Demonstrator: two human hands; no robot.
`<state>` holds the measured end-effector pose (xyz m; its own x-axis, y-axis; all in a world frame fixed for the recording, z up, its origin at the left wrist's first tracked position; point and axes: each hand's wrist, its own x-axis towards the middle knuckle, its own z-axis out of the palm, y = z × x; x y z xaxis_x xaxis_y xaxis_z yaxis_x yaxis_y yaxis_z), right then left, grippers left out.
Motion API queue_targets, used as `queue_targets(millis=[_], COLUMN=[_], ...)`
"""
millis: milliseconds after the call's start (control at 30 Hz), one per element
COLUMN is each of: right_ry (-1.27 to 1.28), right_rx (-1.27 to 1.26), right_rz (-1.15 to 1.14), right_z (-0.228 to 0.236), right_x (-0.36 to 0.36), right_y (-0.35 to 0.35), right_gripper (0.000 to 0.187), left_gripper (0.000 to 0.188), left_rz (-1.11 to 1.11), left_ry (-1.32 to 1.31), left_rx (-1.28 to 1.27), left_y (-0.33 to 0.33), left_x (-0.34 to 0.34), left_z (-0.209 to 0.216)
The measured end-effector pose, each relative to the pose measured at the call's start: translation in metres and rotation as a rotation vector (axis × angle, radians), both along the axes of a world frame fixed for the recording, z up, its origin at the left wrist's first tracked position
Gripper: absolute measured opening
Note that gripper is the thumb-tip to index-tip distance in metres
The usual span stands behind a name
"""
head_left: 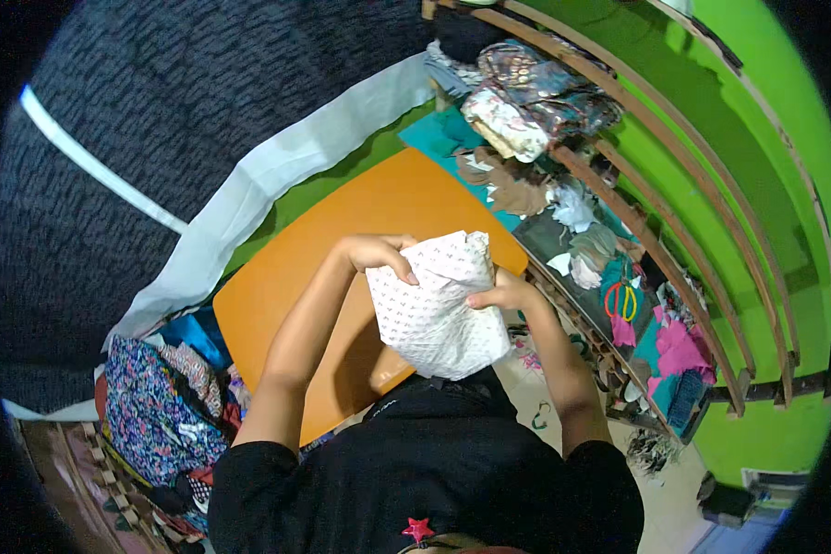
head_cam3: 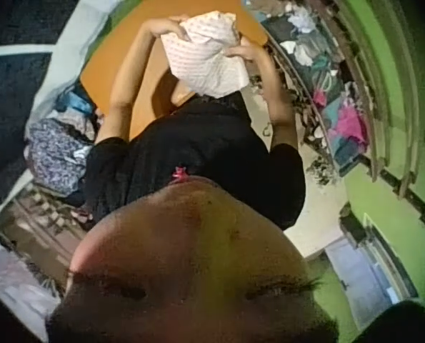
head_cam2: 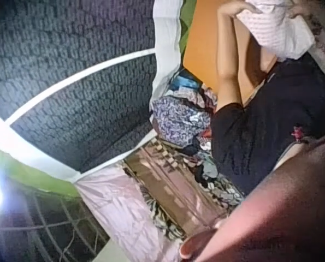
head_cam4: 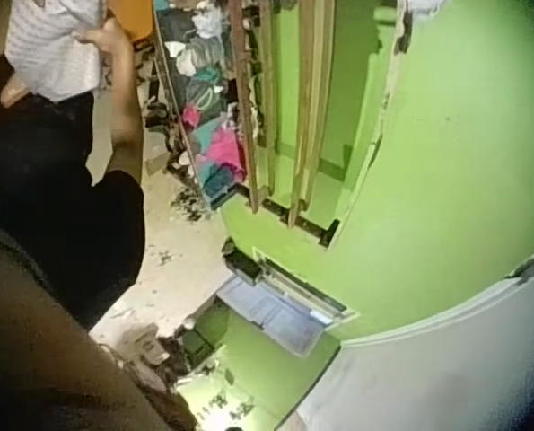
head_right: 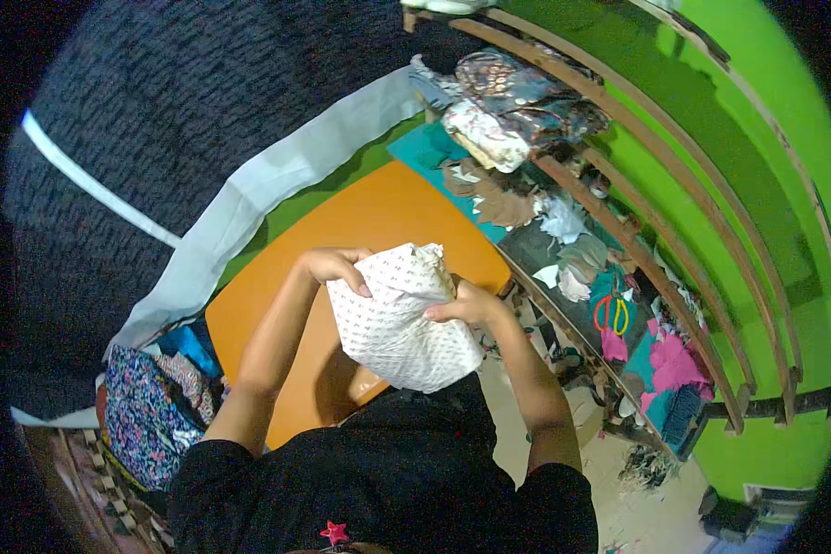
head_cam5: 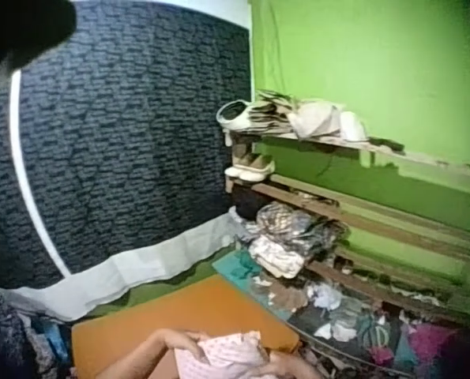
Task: Fold two pieces of patterned fabric on a table and place them on a shelf.
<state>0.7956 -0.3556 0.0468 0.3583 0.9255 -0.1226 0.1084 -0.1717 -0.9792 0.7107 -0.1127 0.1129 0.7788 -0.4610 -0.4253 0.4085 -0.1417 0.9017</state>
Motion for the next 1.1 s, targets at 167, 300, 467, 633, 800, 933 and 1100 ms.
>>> queue_targets(millis=[167,300,467,633,800,933,1100], right_ry=[0.073,0.235,0.520,0.545,0.526,0.516,0.592], right_rx=[0.134,0.294,0.372,0.436,0.427,0.491,0.661], right_rz=[-0.391,-0.570,-0.942,-1.121,-1.115,-1.096,-1.001], right_z=[0.013,0.008,0.014,-0.019,-0.030,-0.017,-0.022], right_x=[0.031,0.088,0.175,0.283,0.347,0.356,0.369], right_y=[-0.048,-0.100,-0.140,-0.197,-0.204,-0.197,-0.202], right_gripper=[0.070,0.057,0.046,0.038,0.033,0.035,0.041], left_gripper=[0.062,0.104,0.093,0.054,0.037,0.047,0.048], left_rz=[-0.122,0.286,0.039,0.313,0.247,0.250,0.339], left_ry=[-0.068,0.244,0.188,0.293,0.178,0.097,-0.192], left_rx=[-0.383,-1.207,-1.319,-0.614,-0.381,-0.131,-0.260], left_y=[-0.030,-0.090,-0.159,-0.202,-0.207,-0.201,-0.211], left_x=[0.083,0.153,0.196,0.259,0.314,0.324,0.331], left_z=[0.002,-0.054,-0.135,-0.107,-0.097,-0.056,-0.054])
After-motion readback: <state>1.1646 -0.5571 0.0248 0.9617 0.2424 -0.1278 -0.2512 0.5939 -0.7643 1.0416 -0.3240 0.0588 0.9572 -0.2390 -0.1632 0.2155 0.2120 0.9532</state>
